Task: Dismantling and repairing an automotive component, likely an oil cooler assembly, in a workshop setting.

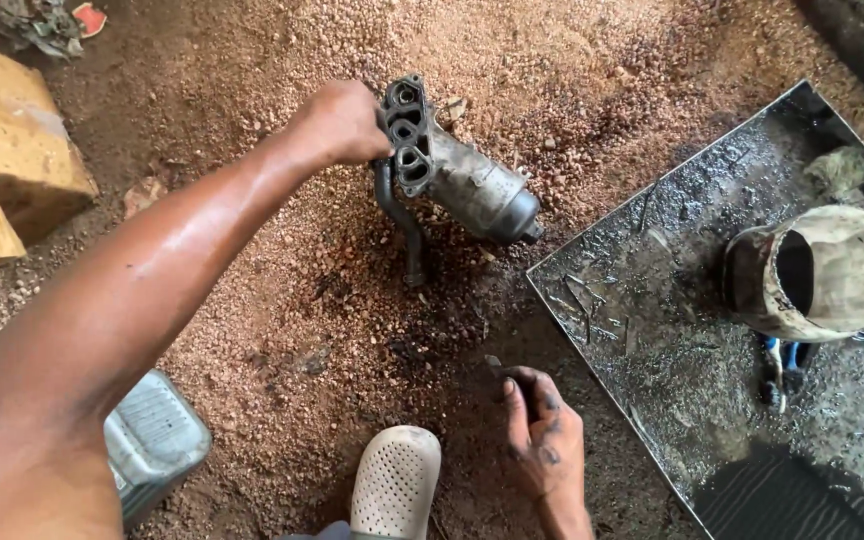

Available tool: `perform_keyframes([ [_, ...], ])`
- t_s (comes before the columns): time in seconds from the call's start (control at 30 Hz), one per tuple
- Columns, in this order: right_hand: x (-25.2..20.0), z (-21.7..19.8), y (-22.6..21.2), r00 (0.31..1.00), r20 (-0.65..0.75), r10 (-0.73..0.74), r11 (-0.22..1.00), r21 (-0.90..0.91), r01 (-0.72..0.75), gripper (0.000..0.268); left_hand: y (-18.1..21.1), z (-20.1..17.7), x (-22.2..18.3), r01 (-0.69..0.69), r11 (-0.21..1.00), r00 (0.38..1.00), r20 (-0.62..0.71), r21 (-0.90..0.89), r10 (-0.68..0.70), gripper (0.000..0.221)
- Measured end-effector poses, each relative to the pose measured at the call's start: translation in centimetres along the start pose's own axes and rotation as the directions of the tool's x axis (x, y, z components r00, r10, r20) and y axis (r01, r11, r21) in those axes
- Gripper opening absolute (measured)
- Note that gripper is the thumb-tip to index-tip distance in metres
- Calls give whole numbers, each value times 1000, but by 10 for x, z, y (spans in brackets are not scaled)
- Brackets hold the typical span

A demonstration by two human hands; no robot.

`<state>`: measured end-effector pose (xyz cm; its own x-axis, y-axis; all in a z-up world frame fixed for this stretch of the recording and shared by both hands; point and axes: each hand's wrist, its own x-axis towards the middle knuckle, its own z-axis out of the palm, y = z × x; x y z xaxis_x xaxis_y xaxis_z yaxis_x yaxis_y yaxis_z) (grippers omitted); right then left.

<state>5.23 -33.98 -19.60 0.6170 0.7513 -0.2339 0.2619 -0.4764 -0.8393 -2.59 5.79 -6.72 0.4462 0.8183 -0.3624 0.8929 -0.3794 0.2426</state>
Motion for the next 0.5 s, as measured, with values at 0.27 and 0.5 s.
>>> perform_keyframes([
  [0.27,-10,12,-6,997,72,-2,999,-50,5,22,-10,12,5,-156,983,987,-25,93,159,10],
  [0.5,-11,16,-17,991,39,-126,992,10,125,21,-7,15,5,-330,819,939,76,469,335,10],
])
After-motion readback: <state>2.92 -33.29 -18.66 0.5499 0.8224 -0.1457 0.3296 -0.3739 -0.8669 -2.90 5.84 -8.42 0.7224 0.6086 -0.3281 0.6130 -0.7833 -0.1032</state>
